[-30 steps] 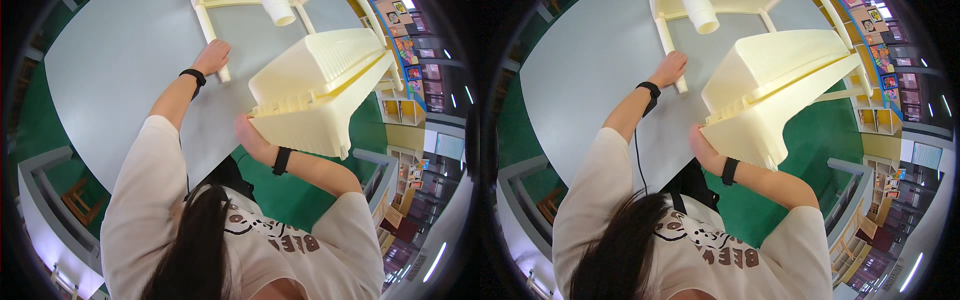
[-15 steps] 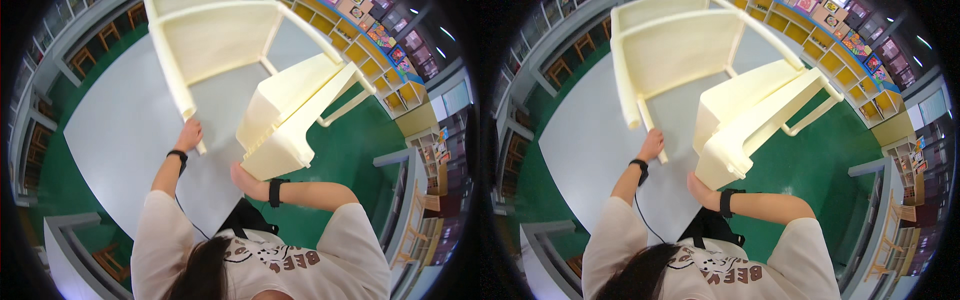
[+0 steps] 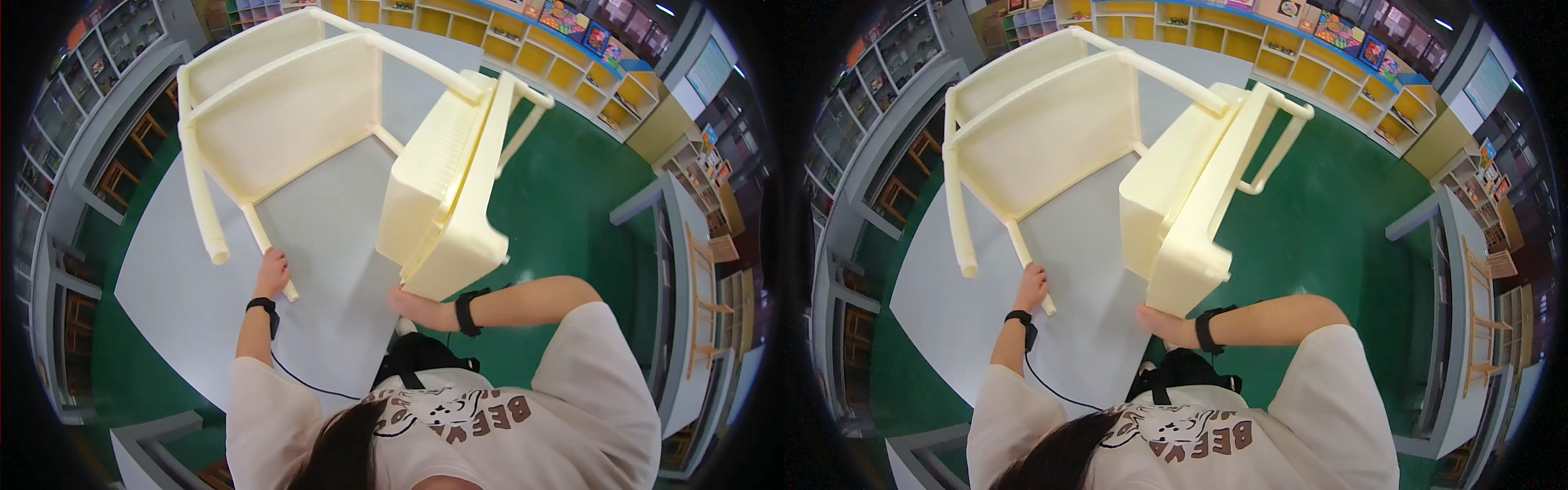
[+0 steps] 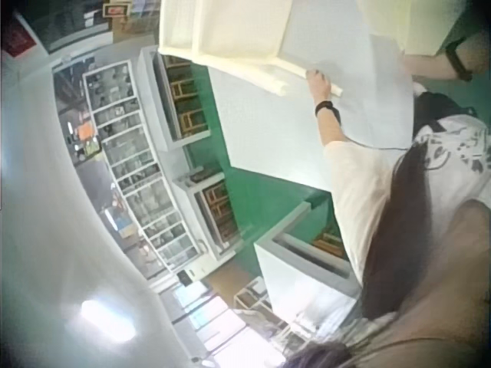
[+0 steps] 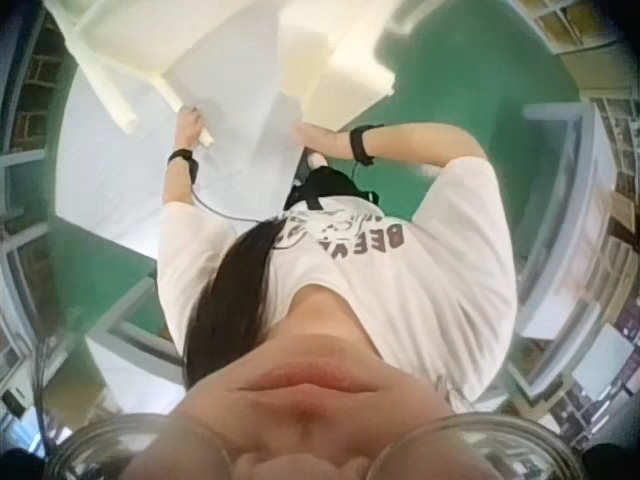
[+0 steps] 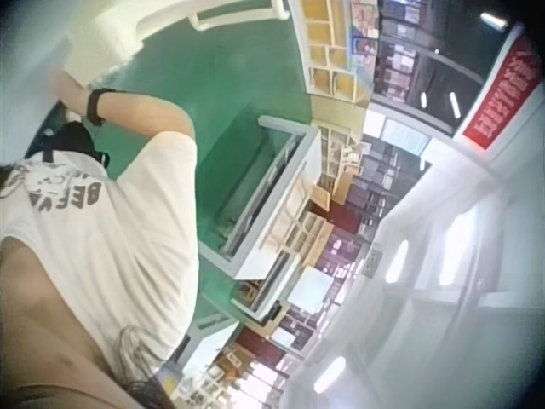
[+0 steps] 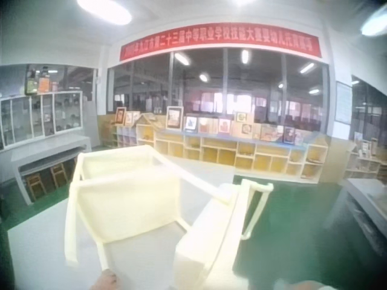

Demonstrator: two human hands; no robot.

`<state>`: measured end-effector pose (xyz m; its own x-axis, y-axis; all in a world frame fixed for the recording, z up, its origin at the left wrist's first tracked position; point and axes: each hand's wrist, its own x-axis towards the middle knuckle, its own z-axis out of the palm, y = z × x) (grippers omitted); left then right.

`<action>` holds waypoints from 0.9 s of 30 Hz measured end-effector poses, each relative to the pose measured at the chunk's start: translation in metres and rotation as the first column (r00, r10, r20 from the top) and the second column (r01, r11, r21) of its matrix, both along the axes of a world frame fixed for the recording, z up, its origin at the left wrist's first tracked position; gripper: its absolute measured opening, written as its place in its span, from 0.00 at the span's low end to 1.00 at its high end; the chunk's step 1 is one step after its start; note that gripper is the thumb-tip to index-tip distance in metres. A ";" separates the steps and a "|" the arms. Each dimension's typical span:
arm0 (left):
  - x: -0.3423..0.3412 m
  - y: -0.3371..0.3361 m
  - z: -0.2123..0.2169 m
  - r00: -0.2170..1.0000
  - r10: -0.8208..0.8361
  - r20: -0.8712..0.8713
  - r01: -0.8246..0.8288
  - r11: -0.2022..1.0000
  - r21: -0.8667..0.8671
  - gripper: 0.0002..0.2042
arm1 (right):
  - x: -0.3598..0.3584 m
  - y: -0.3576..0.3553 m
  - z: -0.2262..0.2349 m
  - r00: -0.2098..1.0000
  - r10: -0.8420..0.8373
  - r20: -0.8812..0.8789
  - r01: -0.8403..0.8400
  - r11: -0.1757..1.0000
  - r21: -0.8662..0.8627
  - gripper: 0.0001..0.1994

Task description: Disassembling a three-tier plastic rolling cart on a table.

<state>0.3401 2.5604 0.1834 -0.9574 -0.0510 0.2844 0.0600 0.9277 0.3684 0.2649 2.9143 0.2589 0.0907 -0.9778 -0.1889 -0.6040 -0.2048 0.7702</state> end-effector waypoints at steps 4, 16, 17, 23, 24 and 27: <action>0.005 0.002 0.001 0.998 0.020 -0.055 -0.018 0.999 0.030 0.02 | -0.029 0.049 -0.007 0.993 -0.036 0.109 0.033 0.999 0.022 0.05; -0.008 0.018 0.013 1.000 0.024 -0.017 -0.025 0.996 -0.089 0.04 | -0.081 0.060 0.058 0.978 0.199 0.067 -0.199 0.980 -0.001 0.15; -0.010 0.024 0.017 0.999 0.036 -0.017 -0.037 0.995 -0.092 0.04 | -0.087 0.061 0.059 0.977 0.180 0.112 -0.182 0.983 0.012 0.15; -0.052 0.125 0.057 0.939 0.308 0.153 -0.335 0.921 0.199 0.26 | -0.088 0.067 0.058 0.946 0.312 0.091 -0.316 0.948 0.042 0.15; -0.072 0.168 0.101 0.972 0.183 0.146 -0.226 0.891 0.393 0.32 | -0.095 0.069 0.047 0.941 0.300 0.157 -0.313 0.948 0.065 0.17; -0.096 0.277 0.214 0.999 0.044 -0.020 -0.027 0.848 0.529 0.40 | -0.093 0.071 0.070 0.900 0.419 -0.118 -0.404 0.905 0.130 0.17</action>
